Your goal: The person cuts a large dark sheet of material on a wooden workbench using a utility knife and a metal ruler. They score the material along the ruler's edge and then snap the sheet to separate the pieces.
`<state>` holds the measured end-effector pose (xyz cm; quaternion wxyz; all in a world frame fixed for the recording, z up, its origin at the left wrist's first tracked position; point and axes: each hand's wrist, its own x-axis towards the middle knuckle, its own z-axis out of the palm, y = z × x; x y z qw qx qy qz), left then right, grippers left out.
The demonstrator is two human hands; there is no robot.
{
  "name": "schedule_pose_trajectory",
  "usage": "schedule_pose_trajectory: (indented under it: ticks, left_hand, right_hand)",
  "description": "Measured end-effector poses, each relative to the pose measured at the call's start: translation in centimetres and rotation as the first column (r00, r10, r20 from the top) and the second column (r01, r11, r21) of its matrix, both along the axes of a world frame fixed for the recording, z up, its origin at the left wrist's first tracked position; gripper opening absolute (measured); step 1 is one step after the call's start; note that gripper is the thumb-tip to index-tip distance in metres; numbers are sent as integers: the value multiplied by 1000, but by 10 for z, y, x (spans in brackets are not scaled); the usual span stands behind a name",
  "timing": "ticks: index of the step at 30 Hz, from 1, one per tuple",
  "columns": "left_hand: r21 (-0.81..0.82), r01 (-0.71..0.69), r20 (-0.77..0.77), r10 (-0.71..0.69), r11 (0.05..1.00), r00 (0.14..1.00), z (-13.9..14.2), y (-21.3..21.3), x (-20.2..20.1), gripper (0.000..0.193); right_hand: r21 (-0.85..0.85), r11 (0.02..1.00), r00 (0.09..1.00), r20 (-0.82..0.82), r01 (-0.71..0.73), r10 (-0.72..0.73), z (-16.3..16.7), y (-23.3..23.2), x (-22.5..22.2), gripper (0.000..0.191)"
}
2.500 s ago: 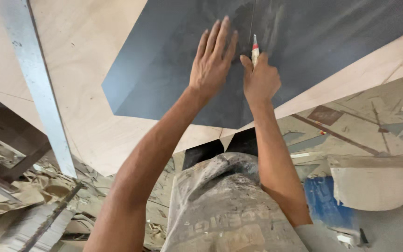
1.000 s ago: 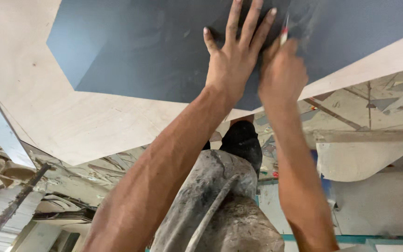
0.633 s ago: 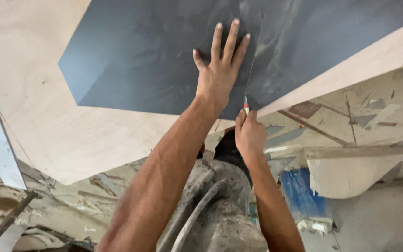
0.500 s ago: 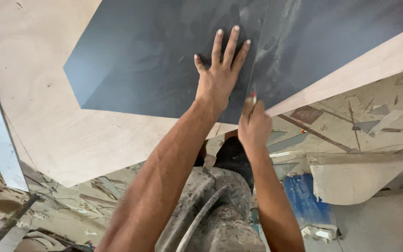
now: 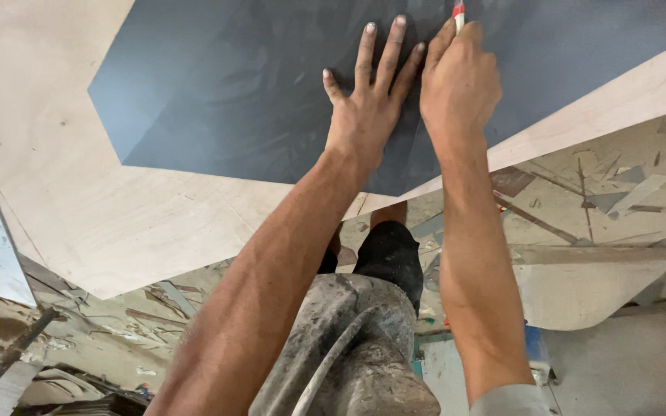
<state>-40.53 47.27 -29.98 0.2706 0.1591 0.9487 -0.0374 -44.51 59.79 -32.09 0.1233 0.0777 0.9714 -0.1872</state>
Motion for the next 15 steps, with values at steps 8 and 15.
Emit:
schedule_pose_trajectory:
  ticks: [8, 15]
  left_hand:
    - [26, -5, -31, 6, 1000, 1000, -10, 0, 14, 126]
    - [28, -22, -26, 23, 999, 999, -16, 0, 21, 128]
  right_hand:
    - [41, 992, 991, 76, -118, 114, -11, 13, 28, 33]
    - [61, 997, 902, 431, -43, 13, 27, -8, 205, 34]
